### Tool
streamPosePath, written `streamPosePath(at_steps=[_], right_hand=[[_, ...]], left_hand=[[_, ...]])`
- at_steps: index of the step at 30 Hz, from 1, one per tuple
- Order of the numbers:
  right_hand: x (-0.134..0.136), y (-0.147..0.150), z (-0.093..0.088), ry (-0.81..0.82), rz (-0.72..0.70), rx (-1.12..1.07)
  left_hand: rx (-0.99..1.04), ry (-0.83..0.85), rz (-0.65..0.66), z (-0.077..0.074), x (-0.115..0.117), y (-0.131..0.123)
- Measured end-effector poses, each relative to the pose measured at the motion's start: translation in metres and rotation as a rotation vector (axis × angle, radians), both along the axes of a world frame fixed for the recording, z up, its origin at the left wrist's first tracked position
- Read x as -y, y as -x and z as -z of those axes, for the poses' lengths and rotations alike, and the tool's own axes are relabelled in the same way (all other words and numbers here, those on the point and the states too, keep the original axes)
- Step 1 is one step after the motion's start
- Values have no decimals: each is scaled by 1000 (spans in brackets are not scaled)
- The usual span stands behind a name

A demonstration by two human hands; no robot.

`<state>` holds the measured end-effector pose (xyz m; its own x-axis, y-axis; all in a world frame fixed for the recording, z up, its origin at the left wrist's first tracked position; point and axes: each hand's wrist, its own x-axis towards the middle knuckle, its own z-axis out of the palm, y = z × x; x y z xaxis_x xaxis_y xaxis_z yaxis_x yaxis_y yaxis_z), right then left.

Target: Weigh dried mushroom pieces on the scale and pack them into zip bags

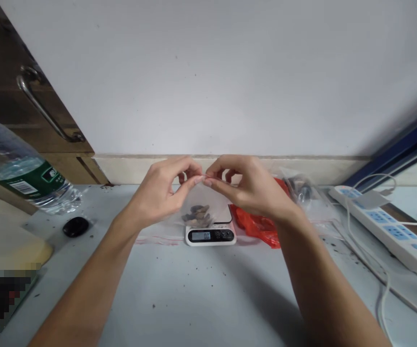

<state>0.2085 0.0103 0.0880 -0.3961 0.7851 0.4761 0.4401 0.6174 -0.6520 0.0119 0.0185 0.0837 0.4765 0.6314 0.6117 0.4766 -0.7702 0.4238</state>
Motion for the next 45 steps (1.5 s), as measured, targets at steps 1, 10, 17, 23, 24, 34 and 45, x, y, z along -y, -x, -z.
streamPosePath(at_steps=[1,10,17,23,24,34,45], right_hand=[[0,0,0,-2,-5,-3],[-7,-17,-1,72,51,-30],[-15,-30,4,93,108,7],[-13,-32,2,56,230,128],[-11,-33,-1,62,244,157],[7,-39,-4,131,-145,292],[36,-185,9,-204,629,183]], left_hand=[[-9,-8,-4,-1,2,-1],[54,-21,-162,-7,-6,18],[82,25,-227,-4,-14,28],[48,-1,-216,-8,-11,28],[50,-21,-212,-10,-9,28],[-126,-193,184,-18,16,-34],[-255,-45,207,16,-11,-117]])
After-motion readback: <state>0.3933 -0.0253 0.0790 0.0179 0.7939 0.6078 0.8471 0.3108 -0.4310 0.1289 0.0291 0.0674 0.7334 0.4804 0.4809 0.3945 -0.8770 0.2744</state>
